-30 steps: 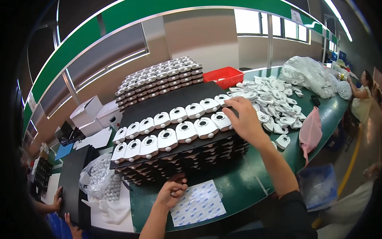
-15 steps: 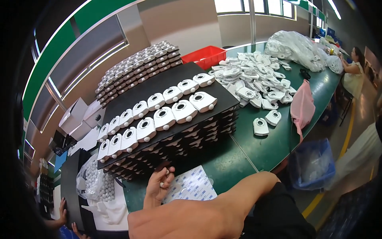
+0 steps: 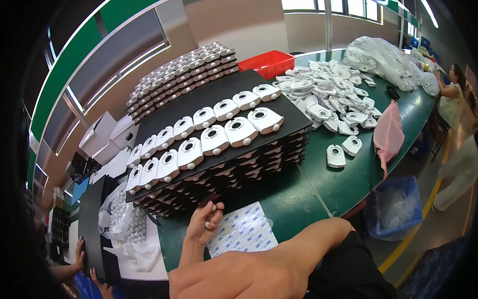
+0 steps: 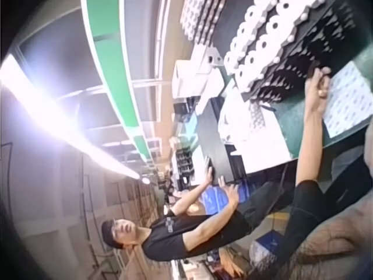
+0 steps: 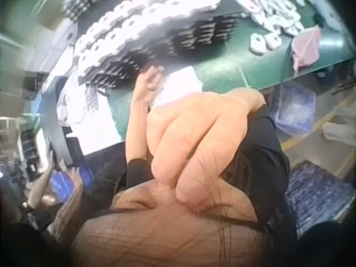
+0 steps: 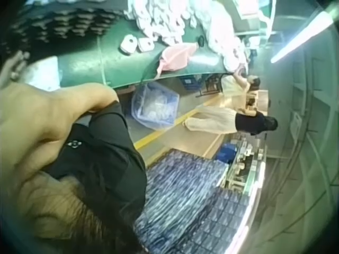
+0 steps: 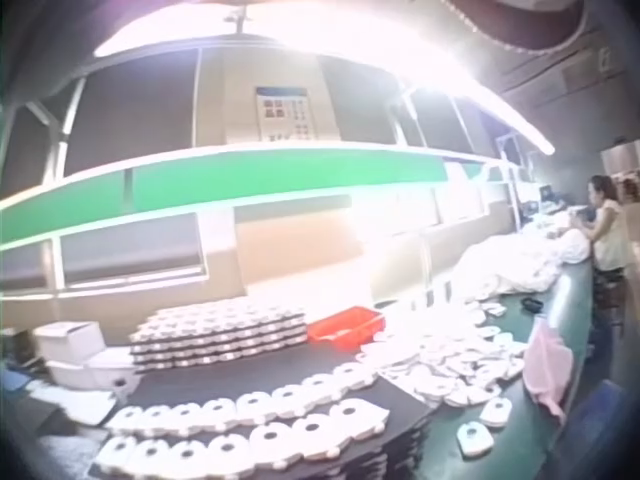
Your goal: Peeling adhesive backing and assembling small plastic LED light components on a production line.
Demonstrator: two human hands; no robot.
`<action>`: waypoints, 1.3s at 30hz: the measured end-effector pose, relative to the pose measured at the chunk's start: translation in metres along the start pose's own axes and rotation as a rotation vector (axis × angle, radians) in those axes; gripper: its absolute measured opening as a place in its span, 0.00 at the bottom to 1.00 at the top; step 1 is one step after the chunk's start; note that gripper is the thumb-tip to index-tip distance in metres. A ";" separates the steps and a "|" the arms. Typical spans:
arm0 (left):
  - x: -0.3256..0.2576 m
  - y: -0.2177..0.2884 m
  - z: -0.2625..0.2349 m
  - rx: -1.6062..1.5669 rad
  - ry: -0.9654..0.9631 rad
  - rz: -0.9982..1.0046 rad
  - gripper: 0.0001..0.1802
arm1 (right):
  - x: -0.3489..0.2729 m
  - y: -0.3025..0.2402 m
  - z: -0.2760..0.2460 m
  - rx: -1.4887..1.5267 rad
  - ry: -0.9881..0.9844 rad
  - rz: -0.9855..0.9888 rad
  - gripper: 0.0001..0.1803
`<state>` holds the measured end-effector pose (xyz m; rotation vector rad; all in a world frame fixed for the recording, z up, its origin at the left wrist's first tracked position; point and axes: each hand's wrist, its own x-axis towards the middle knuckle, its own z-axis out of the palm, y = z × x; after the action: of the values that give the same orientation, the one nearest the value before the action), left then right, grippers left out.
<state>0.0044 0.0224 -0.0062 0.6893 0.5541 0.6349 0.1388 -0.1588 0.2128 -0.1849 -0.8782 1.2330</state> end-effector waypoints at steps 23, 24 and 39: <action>-0.002 0.003 0.007 -0.044 -0.014 0.031 0.17 | -0.079 -0.013 -0.280 -2.238 0.573 0.045 0.10; -0.003 0.003 0.007 -0.051 -0.030 0.044 0.16 | -0.081 -0.011 -0.278 -2.235 0.558 0.047 0.10; 0.001 -0.001 0.003 0.007 -0.029 0.055 0.11 | -0.043 -0.023 -0.227 -2.148 0.071 0.506 0.14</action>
<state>0.0077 0.0210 -0.0053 0.7213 0.5119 0.6734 0.3056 -0.1314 0.0530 -2.1934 -1.7996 0.1481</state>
